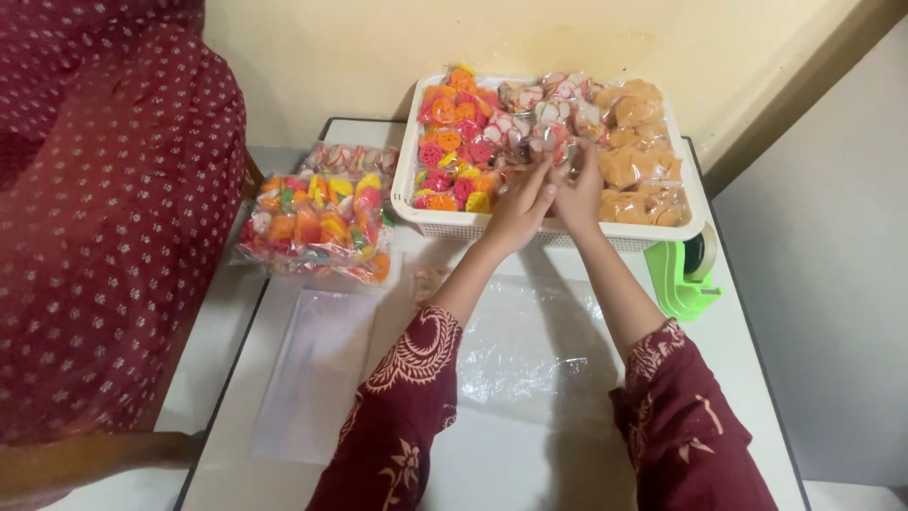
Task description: Packing small wrapped snacks from a basket into a plastic bag.
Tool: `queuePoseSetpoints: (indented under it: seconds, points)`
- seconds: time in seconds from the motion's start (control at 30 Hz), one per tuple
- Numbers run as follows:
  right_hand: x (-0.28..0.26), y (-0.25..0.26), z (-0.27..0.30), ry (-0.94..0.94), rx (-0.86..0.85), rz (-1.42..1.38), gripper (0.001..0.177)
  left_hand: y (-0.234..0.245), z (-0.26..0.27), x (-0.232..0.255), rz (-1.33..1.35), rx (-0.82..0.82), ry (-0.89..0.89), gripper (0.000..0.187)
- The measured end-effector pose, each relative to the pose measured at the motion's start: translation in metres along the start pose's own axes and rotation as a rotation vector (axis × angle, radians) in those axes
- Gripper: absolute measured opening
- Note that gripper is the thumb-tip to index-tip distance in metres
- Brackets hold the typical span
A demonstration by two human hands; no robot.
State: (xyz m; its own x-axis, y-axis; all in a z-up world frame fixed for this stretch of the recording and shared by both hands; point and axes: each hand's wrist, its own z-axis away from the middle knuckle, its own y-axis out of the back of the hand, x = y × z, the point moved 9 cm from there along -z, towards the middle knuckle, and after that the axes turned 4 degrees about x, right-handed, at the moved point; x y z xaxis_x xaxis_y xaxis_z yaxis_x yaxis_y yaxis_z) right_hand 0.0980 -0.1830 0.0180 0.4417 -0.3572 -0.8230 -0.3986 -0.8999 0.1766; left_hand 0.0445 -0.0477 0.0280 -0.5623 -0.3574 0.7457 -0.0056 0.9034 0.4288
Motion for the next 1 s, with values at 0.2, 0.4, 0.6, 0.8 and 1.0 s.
queuePoseSetpoints:
  seconds: [0.2,0.4,0.6,0.8,1.0]
  points:
    - [-0.003,0.097,0.063,0.060,0.049,-0.108,0.048,-0.022,0.075,0.084,-0.082,-0.179,-0.024,0.059]
    - [-0.025,0.204,0.149,-0.053,0.256,-0.149,0.043,-0.047,0.185,0.101,-0.355,-0.444,0.033,0.054]
    - [0.047,0.264,0.218,-0.376,0.602,-0.191,0.039,-0.057,0.212,0.111,-0.396,-0.468,0.076,0.060]
    - [0.146,0.260,0.267,-0.544,0.464,0.001,0.031,-0.051,0.208,0.112,-0.428,-0.393,0.107,0.055]
    - [0.120,0.244,0.263,-0.518,0.263,0.002,0.030,-0.048,0.210,0.103,-0.411,-0.393,0.127,0.058]
